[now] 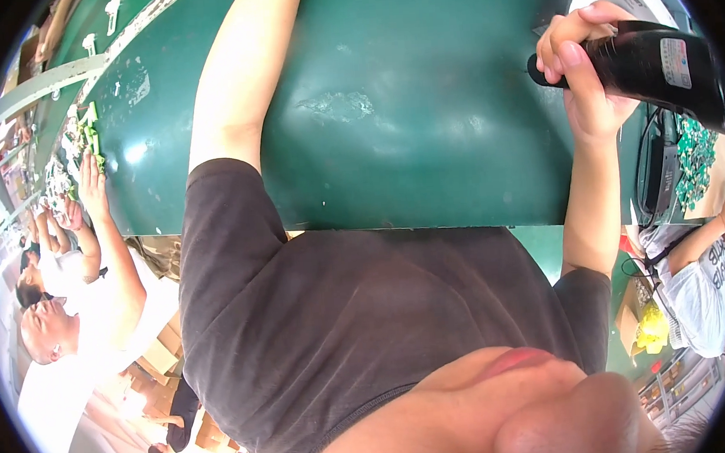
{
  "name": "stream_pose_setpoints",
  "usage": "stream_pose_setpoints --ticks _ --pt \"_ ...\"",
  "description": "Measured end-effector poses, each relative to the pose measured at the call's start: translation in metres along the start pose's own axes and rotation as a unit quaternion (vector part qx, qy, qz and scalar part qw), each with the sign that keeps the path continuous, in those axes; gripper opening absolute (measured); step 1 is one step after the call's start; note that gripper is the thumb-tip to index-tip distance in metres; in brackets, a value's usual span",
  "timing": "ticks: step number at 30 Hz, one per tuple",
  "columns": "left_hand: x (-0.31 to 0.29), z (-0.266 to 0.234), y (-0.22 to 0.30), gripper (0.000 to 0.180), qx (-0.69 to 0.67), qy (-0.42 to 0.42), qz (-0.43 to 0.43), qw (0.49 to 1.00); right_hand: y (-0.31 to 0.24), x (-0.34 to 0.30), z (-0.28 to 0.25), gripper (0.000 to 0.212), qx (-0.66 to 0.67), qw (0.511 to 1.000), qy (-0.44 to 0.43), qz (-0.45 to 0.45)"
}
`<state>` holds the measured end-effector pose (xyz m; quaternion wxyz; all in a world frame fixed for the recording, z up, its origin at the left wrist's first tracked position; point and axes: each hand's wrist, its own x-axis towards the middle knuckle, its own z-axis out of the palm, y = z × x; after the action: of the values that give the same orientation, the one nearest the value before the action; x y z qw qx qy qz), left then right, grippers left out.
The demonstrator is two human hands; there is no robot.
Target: The person assembles small electronic circuit boards by hand, securing electronic components and housings with screws using an electric screwdriver.
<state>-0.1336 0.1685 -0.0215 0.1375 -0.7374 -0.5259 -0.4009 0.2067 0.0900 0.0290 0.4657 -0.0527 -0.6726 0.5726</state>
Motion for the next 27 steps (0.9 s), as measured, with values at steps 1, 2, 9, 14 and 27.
stream_pose_setpoints --ticks 1,2,9,14,27 --pt "-0.001 0.001 0.003 0.03 -0.002 -0.001 0.001 1.0 0.001 -0.002 0.0 0.041 -0.001 1.0 0.002 0.001" --pt "-0.004 0.001 0.007 0.029 -0.015 0.0 0.013 1.0 0.002 -0.006 -0.001 0.041 -0.006 1.0 0.004 0.0" --pt "0.004 0.006 0.022 0.029 -0.087 -0.06 0.055 0.993 0.0 -0.002 -0.004 0.041 -0.003 1.0 -0.003 -0.003" --pt "0.005 0.012 0.03 0.044 -0.07 -0.171 0.053 0.981 0.0 -0.004 -0.003 0.041 0.003 1.0 0.004 0.001" --pt "0.008 0.011 0.034 0.056 -0.019 -0.259 0.02 0.965 -0.004 -0.004 -0.005 0.042 0.007 1.0 -0.01 0.002"
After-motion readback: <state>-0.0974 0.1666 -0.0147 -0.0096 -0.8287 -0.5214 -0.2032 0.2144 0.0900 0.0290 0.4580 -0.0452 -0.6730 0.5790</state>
